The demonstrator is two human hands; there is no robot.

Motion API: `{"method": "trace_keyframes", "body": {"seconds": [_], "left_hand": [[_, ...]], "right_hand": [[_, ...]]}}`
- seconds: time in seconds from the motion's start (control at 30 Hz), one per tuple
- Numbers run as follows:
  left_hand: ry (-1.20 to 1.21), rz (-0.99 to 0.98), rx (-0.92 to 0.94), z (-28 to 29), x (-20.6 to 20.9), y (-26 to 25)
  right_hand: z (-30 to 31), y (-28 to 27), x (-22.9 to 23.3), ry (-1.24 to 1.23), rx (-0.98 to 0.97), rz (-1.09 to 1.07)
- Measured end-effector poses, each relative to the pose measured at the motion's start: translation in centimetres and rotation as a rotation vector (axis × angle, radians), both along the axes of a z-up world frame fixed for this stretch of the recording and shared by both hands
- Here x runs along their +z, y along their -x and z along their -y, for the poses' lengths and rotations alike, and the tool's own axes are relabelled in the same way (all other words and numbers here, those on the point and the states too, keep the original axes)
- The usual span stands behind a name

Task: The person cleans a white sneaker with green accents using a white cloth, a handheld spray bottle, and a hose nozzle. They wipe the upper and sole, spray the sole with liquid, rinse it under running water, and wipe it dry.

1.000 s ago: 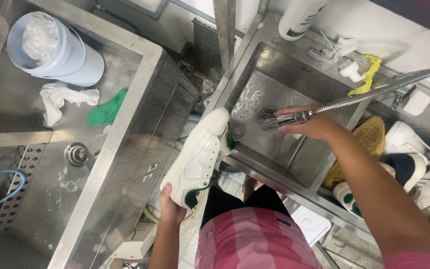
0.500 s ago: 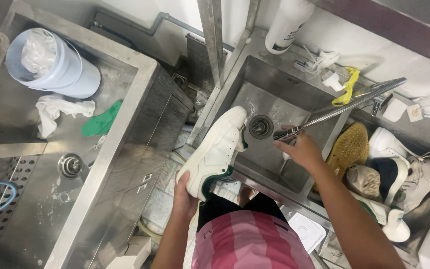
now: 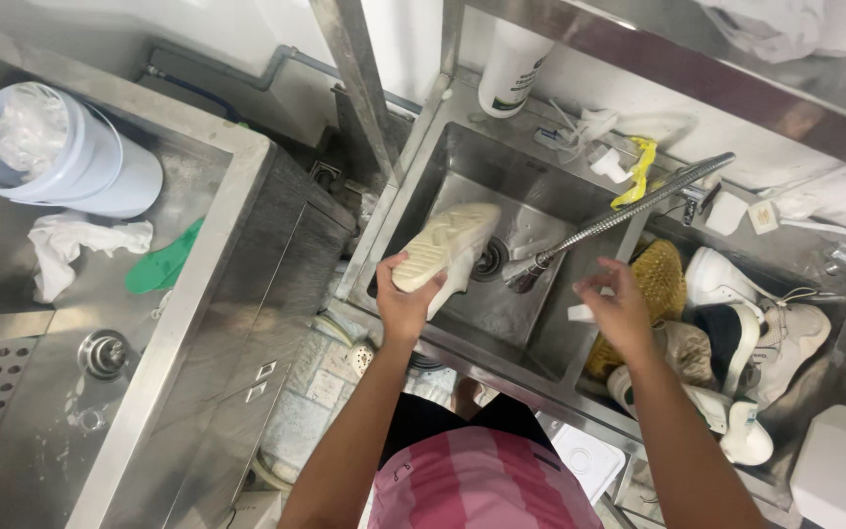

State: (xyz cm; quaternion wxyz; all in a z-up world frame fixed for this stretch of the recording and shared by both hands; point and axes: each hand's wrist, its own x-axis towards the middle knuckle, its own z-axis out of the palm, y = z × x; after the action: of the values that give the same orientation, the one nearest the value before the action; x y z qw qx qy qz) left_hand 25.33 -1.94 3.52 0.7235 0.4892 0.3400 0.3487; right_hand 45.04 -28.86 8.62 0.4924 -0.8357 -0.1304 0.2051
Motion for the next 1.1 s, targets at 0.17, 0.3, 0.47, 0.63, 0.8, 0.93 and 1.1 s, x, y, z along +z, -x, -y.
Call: {"method": "trace_keyframes", "body": {"seconds": [0.17,0.3,0.47,0.63,0.8,0.93,1.1], "left_hand": [[0.719,-0.227,-0.022,-1.1,-3.9,-6.1],[1.072,-0.141,-0.243,-0.5,-10.0,-9.0],[1.344,-0.043,0.092,1.4,-17.2,-11.1],[1.082,-0.211,0.051,3.9,-16.3,-10.6],[0.818,-0.046,-0.156,8.1,-12.8,-8.1],[0.845,0.092,-0.207,10.4,-11.8,-6.1],[0.838,0.101,-0.214,11.0,-9.6,-4.8]], "right_hand": [[3.1,-6.6,-0.6,-0.205,-0.284,0.044],[3.4,-9.3,1.6,-0.141,-0.452,0.017],[5.0,-11.7,0.9,-0.146,-0.316,0.051],[4.7,-13.3,-0.2,-0.161,-0.343,0.044],[3.2,-13.9,-1.3,-0.452,-0.480,-0.070],[3.4,-14.8,-2.6,-0.624,-0.639,-0.208],[3.6,-15.7,-3.2,-0.655,-0.677,-0.250]]}}
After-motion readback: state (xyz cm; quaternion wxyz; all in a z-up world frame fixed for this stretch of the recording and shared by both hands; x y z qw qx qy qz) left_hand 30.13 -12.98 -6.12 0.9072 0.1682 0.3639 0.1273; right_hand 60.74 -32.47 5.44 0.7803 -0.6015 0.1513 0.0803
